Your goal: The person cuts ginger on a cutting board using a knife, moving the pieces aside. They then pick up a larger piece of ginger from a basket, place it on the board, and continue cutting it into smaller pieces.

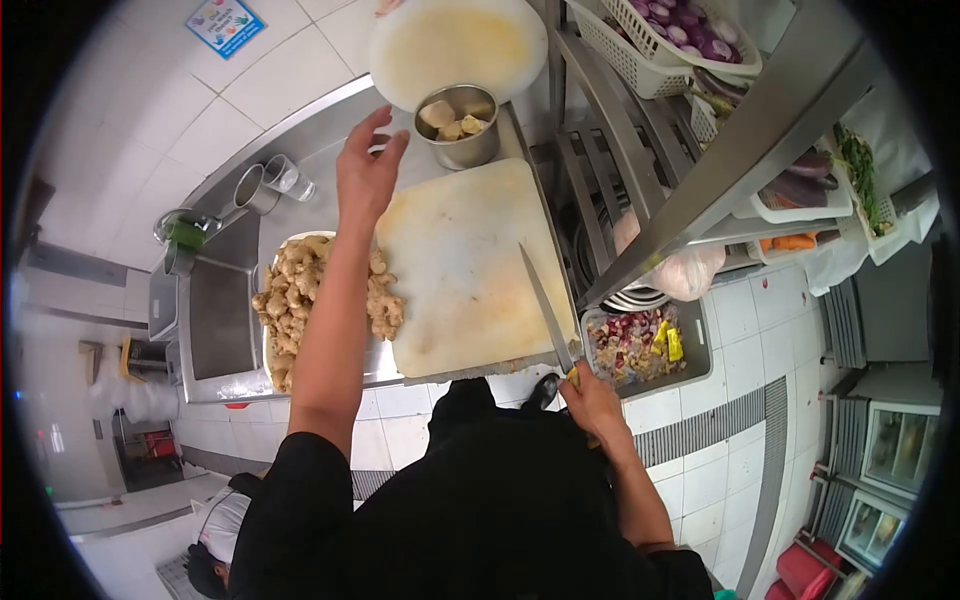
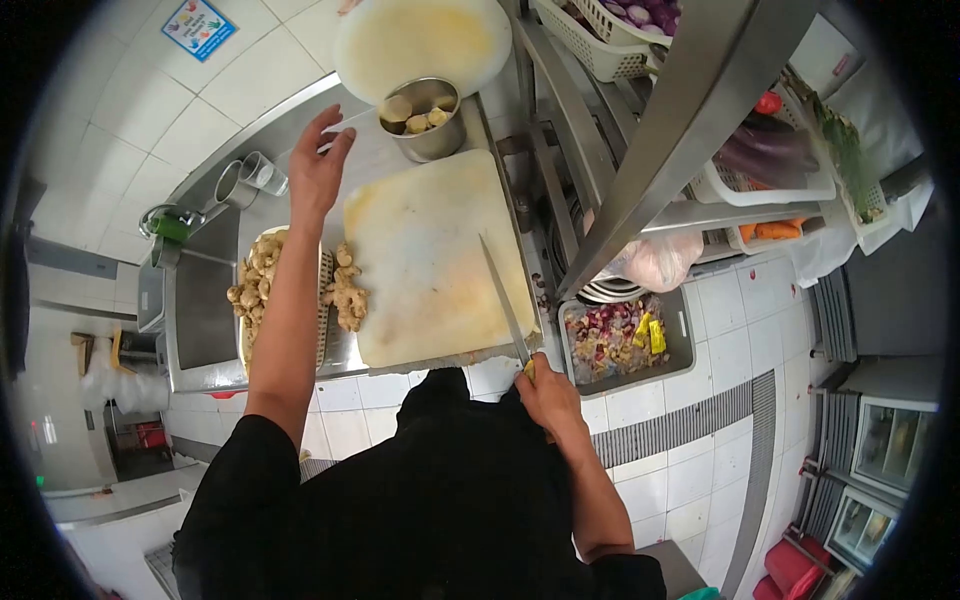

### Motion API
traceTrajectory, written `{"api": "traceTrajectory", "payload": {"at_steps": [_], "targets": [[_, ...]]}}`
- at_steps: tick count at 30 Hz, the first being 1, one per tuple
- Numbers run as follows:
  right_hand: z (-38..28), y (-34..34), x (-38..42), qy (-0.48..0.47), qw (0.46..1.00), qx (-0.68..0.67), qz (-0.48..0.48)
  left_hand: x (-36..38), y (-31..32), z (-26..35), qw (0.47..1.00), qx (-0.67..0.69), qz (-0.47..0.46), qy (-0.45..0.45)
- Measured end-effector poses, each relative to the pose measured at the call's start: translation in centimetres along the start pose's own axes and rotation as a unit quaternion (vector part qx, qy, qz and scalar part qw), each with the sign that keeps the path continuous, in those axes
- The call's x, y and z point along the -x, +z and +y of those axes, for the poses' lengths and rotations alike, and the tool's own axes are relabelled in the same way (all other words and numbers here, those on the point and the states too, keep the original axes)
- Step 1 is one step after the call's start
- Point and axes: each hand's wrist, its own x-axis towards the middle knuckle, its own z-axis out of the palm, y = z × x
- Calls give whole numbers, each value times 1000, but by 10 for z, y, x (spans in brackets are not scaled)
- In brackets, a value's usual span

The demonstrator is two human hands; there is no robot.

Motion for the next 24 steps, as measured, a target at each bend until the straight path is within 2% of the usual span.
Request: {"api": "traceTrajectory", "payload": {"at_steps": [1, 5, 6, 7, 8, 12, 14, 15, 16, 18, 19, 22, 24], "targets": [[2, 1, 0, -6, 1000, 2, -1, 4, -8, -1, 1000, -3, 6, 1], [10, 1, -7, -33, 999, 11, 0, 89, -30, -29, 983, -108, -14, -148], [10, -1, -7, -30, 999, 12, -14, 125, -30, -47, 968, 0, -51, -244], [11, -4, -8, -35, 999, 18, -21, 162, -31, -50, 951, -26, -81, -297], [11, -8, -10, -37, 999, 29, -18, 203, -30, -74, 968, -97, -115, -203], [5, -20, -16, -38, 997, 65, -11, 300, -26, -60, 954, -11, -160, -255], [-3, -21, -18, -45, 995, 84, -3, 320, -23, -63, 950, 14, -195, -245], [-3, -16, -19, -55, 996, 67, 25, 312, -27, -47, 935, 1, -246, -257], [-8, -12, -18, -64, 995, 49, 53, 312, -25, -47, 935, 4, -238, -262], [-22, -2, -18, -59, 995, 53, 55, 306, -24, -52, 934, -53, -311, -166], [-27, 4, -19, -50, 996, 59, 50, 301, -25, -56, 935, -50, -306, -169], [-33, 25, -26, -19, 997, 52, 58, 276, -25, -71, 988, -70, -130, -52], [-27, 37, -32, 4, 997, 42, 70, 233, -37, -94, 979, -126, -141, -76]]}}
